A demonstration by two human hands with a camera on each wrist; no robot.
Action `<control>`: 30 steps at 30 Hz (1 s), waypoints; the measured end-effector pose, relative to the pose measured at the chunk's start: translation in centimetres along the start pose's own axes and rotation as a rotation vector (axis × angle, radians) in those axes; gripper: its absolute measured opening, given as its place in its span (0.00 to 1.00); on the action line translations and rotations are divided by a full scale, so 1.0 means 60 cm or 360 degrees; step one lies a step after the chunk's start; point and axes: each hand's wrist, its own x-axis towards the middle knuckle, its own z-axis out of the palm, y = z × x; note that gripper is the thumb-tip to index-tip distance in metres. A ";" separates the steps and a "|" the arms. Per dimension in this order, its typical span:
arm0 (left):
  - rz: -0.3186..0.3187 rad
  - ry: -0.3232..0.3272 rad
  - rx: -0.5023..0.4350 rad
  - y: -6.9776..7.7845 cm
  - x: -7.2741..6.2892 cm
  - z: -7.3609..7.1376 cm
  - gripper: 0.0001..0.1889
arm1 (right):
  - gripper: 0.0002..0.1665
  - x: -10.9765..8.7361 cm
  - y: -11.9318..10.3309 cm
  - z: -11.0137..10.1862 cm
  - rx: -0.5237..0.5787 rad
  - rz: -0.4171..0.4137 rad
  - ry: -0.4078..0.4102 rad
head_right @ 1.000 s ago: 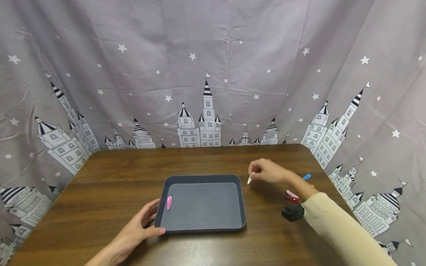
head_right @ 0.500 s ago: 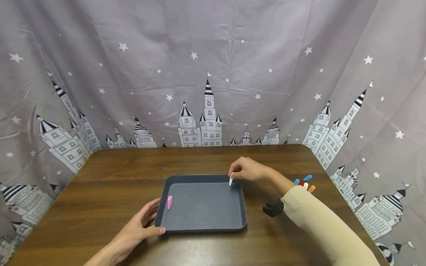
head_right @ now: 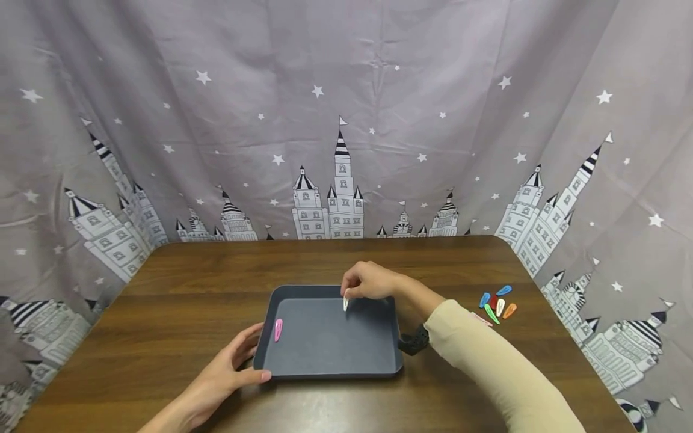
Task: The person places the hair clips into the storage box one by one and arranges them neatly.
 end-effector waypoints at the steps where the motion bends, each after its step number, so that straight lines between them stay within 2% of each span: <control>1: 0.0005 -0.0002 0.0002 0.000 0.000 0.000 0.49 | 0.03 0.006 -0.004 0.005 0.0011 0.0006 -0.0013; 10: 0.0032 0.0015 0.0007 0.000 0.003 0.001 0.49 | 0.02 0.060 -0.022 0.040 0.0023 -0.0049 -0.0111; 17: 0.0036 -0.0001 -0.0002 0.002 0.005 0.001 0.49 | 0.02 0.094 -0.032 0.065 -0.0032 -0.0032 -0.0185; 26: 0.0037 0.0002 0.0007 0.001 -0.001 -0.004 0.49 | 0.02 0.141 -0.057 0.113 -0.0105 -0.0097 -0.0311; 30: 0.0048 -0.0009 -0.0009 -0.002 0.000 -0.002 0.49 | 0.03 0.152 -0.058 0.129 -0.0160 -0.0082 -0.0311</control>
